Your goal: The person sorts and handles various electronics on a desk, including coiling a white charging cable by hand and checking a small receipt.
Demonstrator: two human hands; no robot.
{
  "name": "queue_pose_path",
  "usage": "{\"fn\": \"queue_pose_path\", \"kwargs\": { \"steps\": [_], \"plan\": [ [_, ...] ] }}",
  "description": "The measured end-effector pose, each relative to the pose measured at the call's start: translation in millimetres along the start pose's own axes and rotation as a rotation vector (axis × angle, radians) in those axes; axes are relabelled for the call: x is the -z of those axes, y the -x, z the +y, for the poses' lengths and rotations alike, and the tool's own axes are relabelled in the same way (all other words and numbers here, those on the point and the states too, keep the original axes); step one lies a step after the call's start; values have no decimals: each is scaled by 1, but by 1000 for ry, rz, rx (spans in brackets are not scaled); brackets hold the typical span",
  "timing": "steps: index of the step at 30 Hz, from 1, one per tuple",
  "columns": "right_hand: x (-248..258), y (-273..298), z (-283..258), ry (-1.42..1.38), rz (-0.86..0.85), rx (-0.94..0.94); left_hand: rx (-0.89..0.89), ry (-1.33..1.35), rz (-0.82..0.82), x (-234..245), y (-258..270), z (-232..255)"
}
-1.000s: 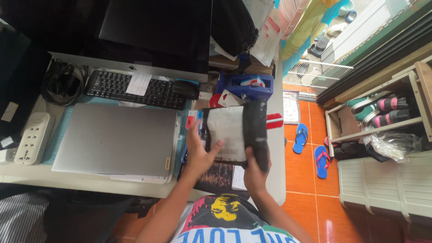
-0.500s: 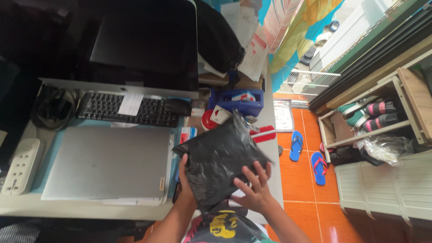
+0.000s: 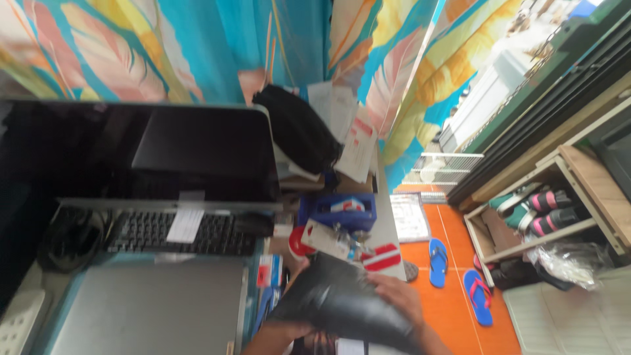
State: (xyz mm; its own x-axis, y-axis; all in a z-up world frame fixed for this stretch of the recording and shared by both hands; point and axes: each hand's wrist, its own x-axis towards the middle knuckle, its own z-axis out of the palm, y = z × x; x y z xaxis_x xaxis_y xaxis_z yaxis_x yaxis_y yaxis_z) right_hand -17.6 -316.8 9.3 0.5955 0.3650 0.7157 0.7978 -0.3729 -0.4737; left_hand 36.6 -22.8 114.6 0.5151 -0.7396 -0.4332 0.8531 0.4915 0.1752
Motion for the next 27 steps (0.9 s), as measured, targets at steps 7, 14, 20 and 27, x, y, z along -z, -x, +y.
{"fn": "queue_pose_path", "kwargs": {
  "steps": [7,14,20,27],
  "plan": [
    [76,-174,124,-80,802,-490,-312,-363,-199,-54,-56,59],
    [69,-343,315,-507,787,-714,-170,-184,68,84,-144,7],
    [8,-311,406,-606,559,-1104,-25,-21,241,228,-158,-12],
    [34,-348,405,-704,722,-640,-250,-107,488,255,-85,-34]
  ]
}}
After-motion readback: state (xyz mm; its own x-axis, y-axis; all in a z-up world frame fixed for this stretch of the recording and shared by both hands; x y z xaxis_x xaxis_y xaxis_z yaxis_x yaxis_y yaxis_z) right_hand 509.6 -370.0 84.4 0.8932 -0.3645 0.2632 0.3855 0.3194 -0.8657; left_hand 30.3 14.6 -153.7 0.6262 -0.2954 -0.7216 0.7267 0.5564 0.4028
